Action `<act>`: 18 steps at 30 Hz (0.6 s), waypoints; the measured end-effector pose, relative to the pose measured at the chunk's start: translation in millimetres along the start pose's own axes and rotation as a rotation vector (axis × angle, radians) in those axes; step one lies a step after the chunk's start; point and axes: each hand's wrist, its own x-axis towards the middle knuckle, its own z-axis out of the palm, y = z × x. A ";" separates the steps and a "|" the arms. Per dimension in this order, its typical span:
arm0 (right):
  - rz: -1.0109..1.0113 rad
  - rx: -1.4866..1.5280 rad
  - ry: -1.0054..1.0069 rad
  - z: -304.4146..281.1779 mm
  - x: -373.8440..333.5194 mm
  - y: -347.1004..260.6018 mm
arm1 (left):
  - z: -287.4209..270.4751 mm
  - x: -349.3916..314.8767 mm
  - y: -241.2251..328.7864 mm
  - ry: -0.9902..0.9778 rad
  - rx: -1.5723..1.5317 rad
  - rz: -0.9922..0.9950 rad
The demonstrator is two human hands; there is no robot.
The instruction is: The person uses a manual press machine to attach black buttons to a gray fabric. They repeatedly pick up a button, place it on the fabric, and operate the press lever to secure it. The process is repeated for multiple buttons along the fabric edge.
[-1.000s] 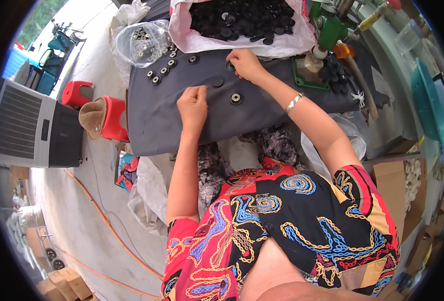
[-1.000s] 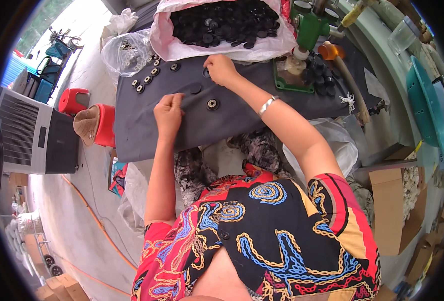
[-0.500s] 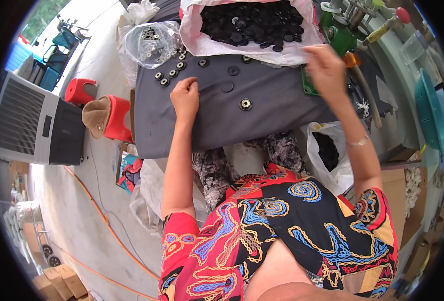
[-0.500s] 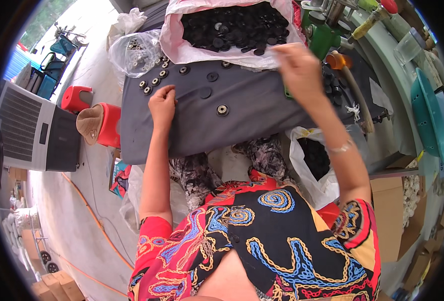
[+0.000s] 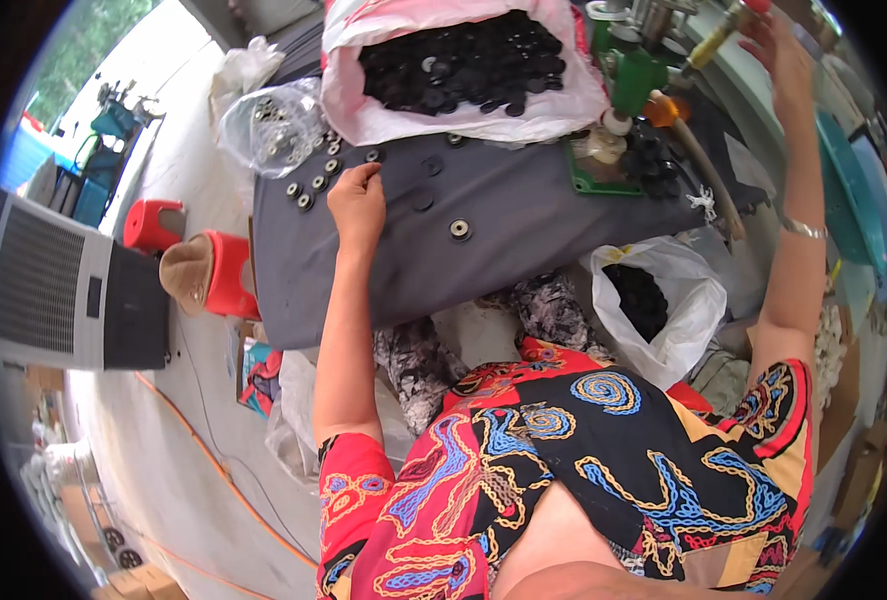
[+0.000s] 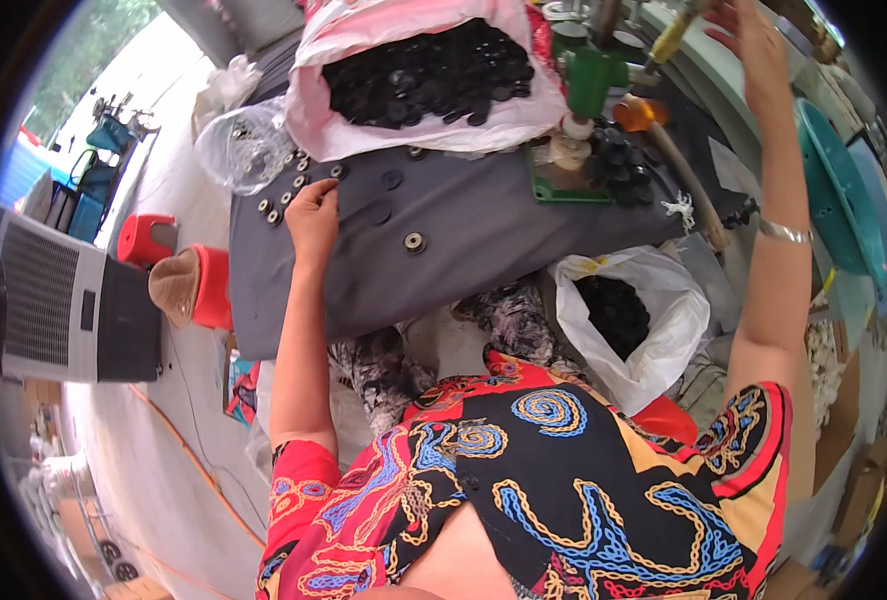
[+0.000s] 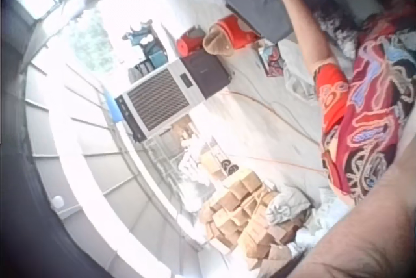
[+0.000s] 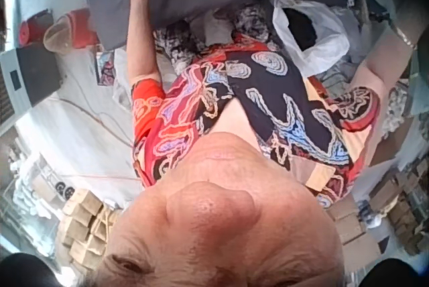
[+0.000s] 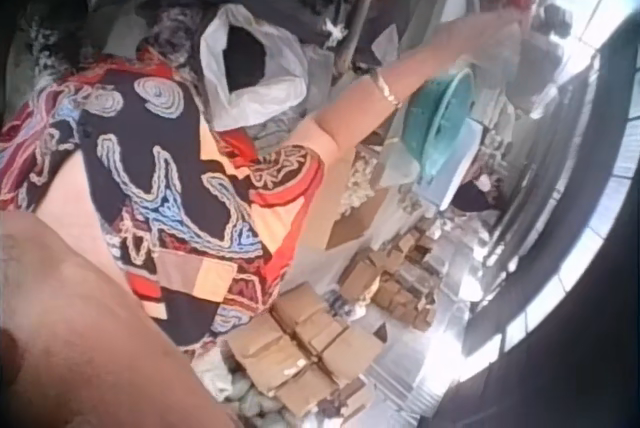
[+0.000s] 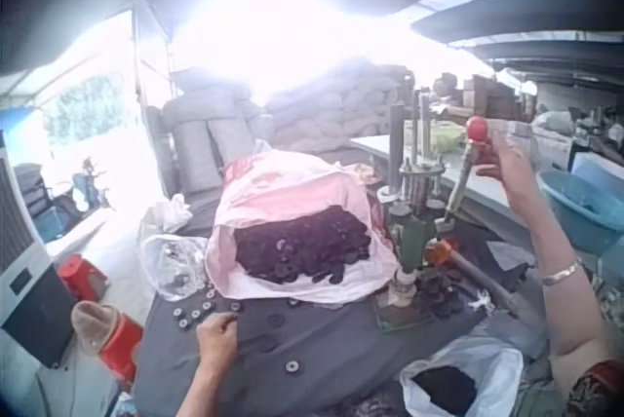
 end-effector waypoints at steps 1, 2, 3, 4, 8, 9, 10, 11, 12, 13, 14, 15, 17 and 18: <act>-0.124 -0.030 -0.044 8.2 -2.0 -5.9 | 3.8 6.2 18.9 -0.019 -0.029 0.053; -0.124 -0.040 -0.038 7.6 1.3 -7.7 | 7.7 11.6 35.3 -0.035 -0.056 0.104; -0.123 -0.040 -0.037 8.5 6.3 -7.1 | 14.1 19.6 46.2 -0.047 -0.053 0.173; -0.120 -0.035 -0.041 11.5 9.0 -6.5 | 22.1 26.7 50.1 -0.045 -0.032 0.206; -0.424 0.025 0.249 53.3 15.7 -21.1 | 56.1 65.8 45.1 -0.041 0.068 0.294; -0.371 0.006 0.124 46.9 27.1 -21.6 | 63.8 74.6 41.1 -0.049 0.108 0.305; -0.316 -0.018 0.005 32.9 42.0 -22.7 | 72.8 83.3 39.8 -0.062 0.146 0.321; -0.260 -0.039 -0.114 23.3 51.3 -21.3 | 81.5 91.6 38.3 -0.081 0.192 0.319; -0.260 -0.017 -0.053 24.7 50.8 -19.7 | 89.5 95.9 37.1 -0.140 0.188 0.332; -0.261 0.004 0.009 29.4 49.8 -18.4 | 96.9 99.6 35.7 -0.199 0.186 0.344; -0.261 0.027 0.070 33.5 48.6 -17.7 | 104.1 103.6 34.4 -0.258 0.184 0.356; -0.272 0.048 0.074 35.4 47.0 -16.7 | 111.8 105.7 28.9 -0.310 0.236 0.375; -0.292 0.094 0.081 37.4 44.9 -15.1 | 126.3 112.3 19.0 -0.413 0.343 0.413; -0.291 0.092 0.101 38.8 44.6 -13.2 | 133.1 113.7 20.2 -0.428 0.457 0.379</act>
